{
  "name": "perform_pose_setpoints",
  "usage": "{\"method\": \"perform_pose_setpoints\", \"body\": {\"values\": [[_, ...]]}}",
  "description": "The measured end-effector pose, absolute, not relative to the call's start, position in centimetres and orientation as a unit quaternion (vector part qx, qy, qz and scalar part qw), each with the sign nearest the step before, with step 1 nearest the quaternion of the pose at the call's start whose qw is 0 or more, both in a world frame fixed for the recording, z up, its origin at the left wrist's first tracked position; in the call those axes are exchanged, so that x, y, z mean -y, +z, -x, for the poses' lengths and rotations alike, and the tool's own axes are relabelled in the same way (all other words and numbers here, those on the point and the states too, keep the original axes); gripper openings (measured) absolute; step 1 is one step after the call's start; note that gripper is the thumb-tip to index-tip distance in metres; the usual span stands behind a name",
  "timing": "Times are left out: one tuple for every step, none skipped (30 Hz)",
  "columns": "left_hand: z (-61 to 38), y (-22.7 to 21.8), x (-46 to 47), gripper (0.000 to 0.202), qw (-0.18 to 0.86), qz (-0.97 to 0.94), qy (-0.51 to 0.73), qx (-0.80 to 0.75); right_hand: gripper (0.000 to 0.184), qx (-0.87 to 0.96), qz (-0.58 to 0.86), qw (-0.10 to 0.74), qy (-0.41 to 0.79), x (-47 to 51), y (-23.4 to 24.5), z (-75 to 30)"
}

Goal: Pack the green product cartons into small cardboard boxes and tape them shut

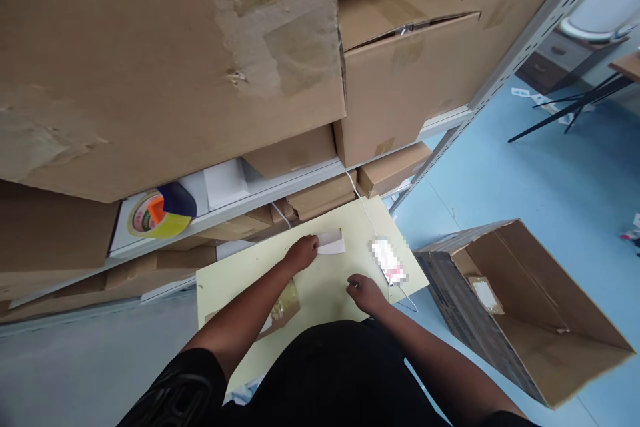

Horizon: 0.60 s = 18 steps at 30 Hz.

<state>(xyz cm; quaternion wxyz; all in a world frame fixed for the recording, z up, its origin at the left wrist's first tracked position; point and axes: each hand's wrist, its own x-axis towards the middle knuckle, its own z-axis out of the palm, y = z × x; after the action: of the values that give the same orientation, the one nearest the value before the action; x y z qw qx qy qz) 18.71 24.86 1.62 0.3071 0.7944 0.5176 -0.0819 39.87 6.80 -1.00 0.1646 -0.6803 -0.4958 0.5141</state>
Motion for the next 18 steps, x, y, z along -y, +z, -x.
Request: {"method": "perform_pose_setpoints", "body": {"values": [[-18.7,1.7,-24.7,0.018,0.311,-0.780,-0.078,-0.537,0.029,0.519,0.683,0.166,0.486,-7.8,-0.8,-39.4],[-18.6,1.7,-24.4,0.022,0.316,-0.765,-0.075,-0.556,0.032,0.546,0.685,0.168,0.452,-9.0,-0.6,-38.9],[-18.5,1.7,-24.2,0.025,0.322,-0.749,-0.072,-0.574,0.035,0.574,0.684,0.167,0.418,-10.3,-0.4,-38.3],[-18.5,1.6,-23.9,0.029,0.330,-0.734,-0.069,-0.589,0.039,0.602,0.679,0.162,0.387,-11.6,-0.3,-37.7],[-18.4,1.5,-23.6,0.032,0.341,-0.720,-0.066,-0.601,0.044,0.628,0.673,0.153,0.361,-12.9,-0.3,-37.0],[-18.3,1.4,-23.3,0.036,0.352,-0.708,-0.063,-0.608,0.049,0.652,0.663,0.139,0.341,-14.2,-0.3,-36.2],[-18.1,1.3,-23.1,0.041,0.364,-0.700,-0.063,-0.611,0.056,0.673,0.652,0.123,0.327,-15.5,-0.5,-35.5],[-17.9,1.3,-22.8,0.046,0.380,-0.691,-0.060,-0.612,0.063,0.694,0.637,0.106,0.319,-16.5,-0.6,-34.7],[-17.6,1.3,-22.6,0.050,0.405,-0.676,-0.051,-0.614,0.068,0.715,0.618,0.093,0.313,-17.4,-0.8,-34.0],[-17.3,1.4,-22.5,0.052,0.438,-0.654,-0.035,-0.616,0.072,0.735,0.597,0.083,0.309,-18.1,-1.1,-33.4],[-16.9,1.6,-22.4,0.051,0.474,-0.623,-0.013,-0.622,0.074,0.755,0.575,0.077,0.306,-18.7,-1.3,-32.8],[-16.4,1.9,-22.4,0.047,0.508,-0.584,0.011,-0.633,0.075,0.772,0.554,0.074,0.303,-19.0,-1.6,-32.4],[-16.0,2.1,-22.5,0.042,0.534,-0.544,0.031,-0.646,0.075,0.786,0.535,0.073,0.302,-19.2,-1.9,-32.0],[-15.5,2.4,-22.7,0.042,0.546,-0.509,0.043,-0.664,0.075,0.797,0.518,0.072,0.301,-19.4,-2.2,-31.7],[-15.0,2.7,-23.0,0.046,0.539,-0.490,0.044,-0.684,0.076,0.807,0.504,0.070,0.301,-19.4,-2.5,-31.5],[-14.5,2.9,-23.4,0.051,0.518,-0.484,0.038,-0.704,0.076,0.814,0.491,0.067,0.301,-19.4,-2.9,-31.4],[-14.1,3.0,-23.9,0.054,0.486,-0.492,0.028,-0.722,0.077,0.820,0.482,0.064,0.301,-19.4,-3.2,-31.4],[-13.7,3.0,-24.5,0.053,0.446,-0.510,0.018,-0.735,0.076,0.824,0.476,0.061,0.301,-19.3,-3.6,-31.3]]}}
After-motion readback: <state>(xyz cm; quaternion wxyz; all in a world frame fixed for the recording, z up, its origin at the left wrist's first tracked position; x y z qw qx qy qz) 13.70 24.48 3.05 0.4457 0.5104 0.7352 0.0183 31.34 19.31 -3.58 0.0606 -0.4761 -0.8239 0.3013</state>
